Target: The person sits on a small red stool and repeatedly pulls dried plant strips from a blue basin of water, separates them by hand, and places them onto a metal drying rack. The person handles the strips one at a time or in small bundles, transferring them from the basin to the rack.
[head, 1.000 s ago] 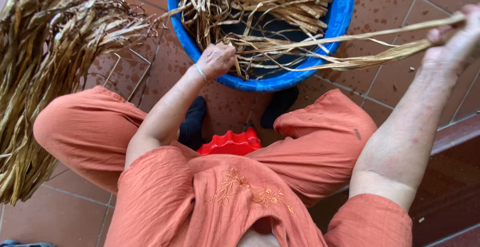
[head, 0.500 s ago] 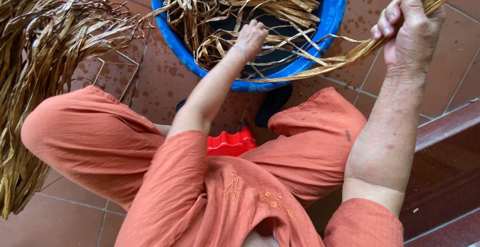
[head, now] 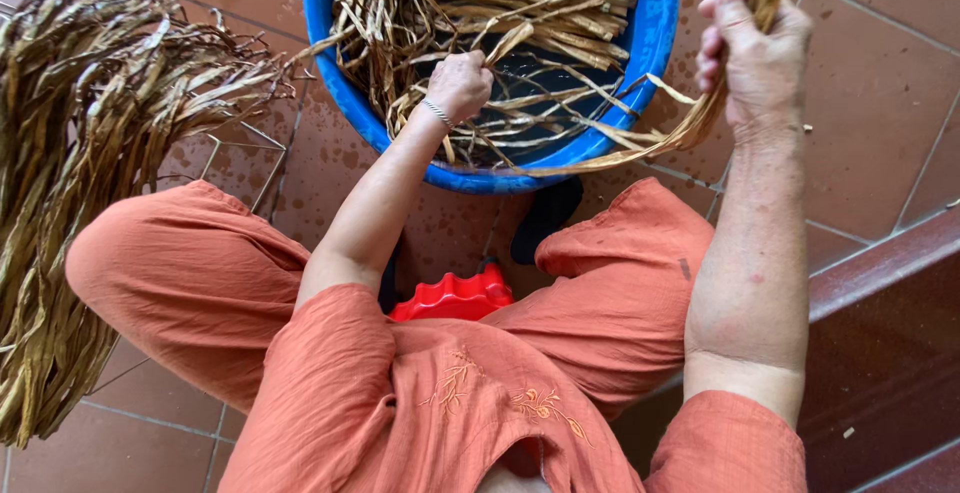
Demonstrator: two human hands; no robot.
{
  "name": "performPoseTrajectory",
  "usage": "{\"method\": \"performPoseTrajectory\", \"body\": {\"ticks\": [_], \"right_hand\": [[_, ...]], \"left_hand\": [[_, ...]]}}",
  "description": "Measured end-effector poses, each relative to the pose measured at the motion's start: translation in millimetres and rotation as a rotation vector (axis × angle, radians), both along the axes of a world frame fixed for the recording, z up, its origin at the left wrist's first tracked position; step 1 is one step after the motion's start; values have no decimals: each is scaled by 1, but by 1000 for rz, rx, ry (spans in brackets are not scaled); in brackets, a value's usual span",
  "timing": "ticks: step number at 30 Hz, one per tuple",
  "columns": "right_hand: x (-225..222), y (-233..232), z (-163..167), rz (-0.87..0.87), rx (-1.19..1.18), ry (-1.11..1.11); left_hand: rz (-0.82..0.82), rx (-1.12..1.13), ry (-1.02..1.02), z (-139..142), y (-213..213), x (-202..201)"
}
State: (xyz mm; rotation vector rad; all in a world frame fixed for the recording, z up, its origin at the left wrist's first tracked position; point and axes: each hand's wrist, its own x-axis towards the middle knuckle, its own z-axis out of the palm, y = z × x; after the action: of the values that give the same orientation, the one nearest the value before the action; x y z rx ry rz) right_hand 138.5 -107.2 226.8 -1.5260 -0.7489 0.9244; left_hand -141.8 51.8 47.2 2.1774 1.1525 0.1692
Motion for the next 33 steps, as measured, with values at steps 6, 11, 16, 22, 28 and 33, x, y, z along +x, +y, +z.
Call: {"method": "performPoseTrajectory", "body": {"ticks": [6,11,16,22,28,33], "right_hand": [[-33,25,15,27,4,24],[-48,37,25,12,137,285],[-49,44,30,-39,174,141],[-51,59,30,59,208,234],[-48,80,19,-50,329,204],[-16,93,9,-276,293,295]], "left_hand": [[117,-578,-799,70,-30,35],[10,-684,-1103,119,-61,80],[-29,-451,-1075,133,-59,101],[80,-424,-947,128,-32,136],[78,23,-668,147,-27,145],[11,11,-542,167,-37,138]]}}
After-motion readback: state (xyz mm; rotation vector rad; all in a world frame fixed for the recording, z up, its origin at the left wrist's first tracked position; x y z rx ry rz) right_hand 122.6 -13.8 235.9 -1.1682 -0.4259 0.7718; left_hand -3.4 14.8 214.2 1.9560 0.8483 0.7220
